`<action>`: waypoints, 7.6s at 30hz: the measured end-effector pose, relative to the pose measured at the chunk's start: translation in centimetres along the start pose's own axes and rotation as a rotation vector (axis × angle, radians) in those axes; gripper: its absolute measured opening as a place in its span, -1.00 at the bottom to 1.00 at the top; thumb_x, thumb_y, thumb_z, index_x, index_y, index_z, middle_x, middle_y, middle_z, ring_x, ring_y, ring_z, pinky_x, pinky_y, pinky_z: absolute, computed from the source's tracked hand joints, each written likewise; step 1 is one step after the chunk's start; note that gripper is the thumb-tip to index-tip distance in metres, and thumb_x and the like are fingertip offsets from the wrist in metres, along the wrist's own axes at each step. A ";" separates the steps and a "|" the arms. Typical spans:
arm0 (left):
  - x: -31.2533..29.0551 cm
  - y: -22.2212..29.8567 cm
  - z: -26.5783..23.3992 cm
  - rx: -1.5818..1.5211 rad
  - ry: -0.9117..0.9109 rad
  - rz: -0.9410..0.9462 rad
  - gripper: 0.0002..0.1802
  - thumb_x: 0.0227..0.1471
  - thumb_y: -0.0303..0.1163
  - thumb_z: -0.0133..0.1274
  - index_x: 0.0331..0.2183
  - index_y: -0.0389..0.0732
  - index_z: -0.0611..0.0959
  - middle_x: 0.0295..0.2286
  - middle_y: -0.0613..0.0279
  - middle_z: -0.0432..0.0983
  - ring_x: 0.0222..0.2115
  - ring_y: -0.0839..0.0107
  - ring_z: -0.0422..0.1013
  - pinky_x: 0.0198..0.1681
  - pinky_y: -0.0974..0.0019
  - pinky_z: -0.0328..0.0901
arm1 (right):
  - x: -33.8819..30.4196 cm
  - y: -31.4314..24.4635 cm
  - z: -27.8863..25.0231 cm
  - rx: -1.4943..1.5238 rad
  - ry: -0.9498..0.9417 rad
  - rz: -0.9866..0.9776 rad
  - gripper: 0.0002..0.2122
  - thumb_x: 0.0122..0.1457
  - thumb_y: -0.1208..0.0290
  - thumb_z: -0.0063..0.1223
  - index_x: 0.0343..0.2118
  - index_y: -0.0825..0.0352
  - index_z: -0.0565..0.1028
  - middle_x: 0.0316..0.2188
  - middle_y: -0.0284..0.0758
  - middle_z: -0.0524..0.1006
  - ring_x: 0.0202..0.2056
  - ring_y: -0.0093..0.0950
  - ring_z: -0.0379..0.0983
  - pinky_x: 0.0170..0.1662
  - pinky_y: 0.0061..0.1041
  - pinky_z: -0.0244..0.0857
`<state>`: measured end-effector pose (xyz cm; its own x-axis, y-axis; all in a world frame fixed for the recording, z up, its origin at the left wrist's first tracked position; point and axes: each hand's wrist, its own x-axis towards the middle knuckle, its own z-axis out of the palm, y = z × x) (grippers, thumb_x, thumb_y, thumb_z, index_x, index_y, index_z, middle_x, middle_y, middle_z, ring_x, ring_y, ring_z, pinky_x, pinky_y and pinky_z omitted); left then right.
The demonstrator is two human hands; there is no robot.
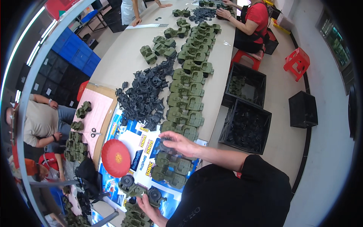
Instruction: The person assembles green plastic toy tanks by hand at a workbench. They repeatedly pick up a tank body, attach black wheels, and place the completed unit on the table. The process is repeated for multiple units throughout the clip.
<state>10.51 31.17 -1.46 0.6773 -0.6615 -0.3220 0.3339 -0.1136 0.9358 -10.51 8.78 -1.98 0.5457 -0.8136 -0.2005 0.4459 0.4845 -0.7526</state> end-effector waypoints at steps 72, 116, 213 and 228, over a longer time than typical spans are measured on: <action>0.7 0.7 7.6 0.732 -0.571 -0.213 -0.17 -0.31 -0.08 0.30 -0.07 -0.39 0.39 -0.19 -0.03 0.47 -0.12 0.21 0.39 -0.04 0.26 0.24 | -0.2 0.5 3.0 -0.267 -0.238 0.220 -0.69 0.25 0.24 -0.16 -0.10 0.39 0.40 -0.26 -0.40 0.45 -0.20 -0.66 0.33 -0.08 -0.63 0.20; 0.9 2.9 5.0 0.554 -0.828 -0.396 -0.18 -0.38 -0.15 0.38 -0.11 -0.40 0.42 -0.24 0.05 0.47 -0.19 0.37 0.39 -0.09 0.36 0.25 | -0.2 -2.6 1.7 -1.028 -0.956 -0.140 -0.44 0.00 0.12 0.09 0.06 0.29 0.33 0.08 -0.19 0.20 -0.05 -0.32 0.26 -0.01 -0.37 0.19; -3.0 3.8 6.4 0.975 -0.964 -0.217 -0.22 -0.38 -0.04 0.28 -0.19 -0.40 0.41 -0.40 -0.14 0.50 -0.32 0.00 0.45 -0.22 0.13 0.33 | -4.7 2.0 3.9 -0.599 -0.550 0.816 -0.27 0.18 -0.24 -0.67 -0.23 0.41 0.42 -0.32 -0.32 0.44 -0.23 -0.56 0.33 -0.09 -0.53 0.20; -6.8 3.8 7.3 1.349 -0.879 0.088 -0.51 -0.39 -0.38 0.19 -0.35 -0.36 0.36 -0.52 0.01 0.45 -0.45 0.11 0.44 -0.23 0.24 0.26 | -6.9 2.0 2.9 -0.684 -0.784 0.151 -0.63 0.23 0.29 -0.45 -0.42 0.48 0.39 -0.46 -0.15 0.40 -0.37 -0.27 0.30 -0.24 -0.44 0.17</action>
<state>2.39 29.86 5.37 -0.0633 -0.8456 -0.5300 -0.7970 -0.2768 0.5368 -11.31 16.37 -0.27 0.9777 -0.2058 -0.0431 -0.0271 0.0800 -0.9964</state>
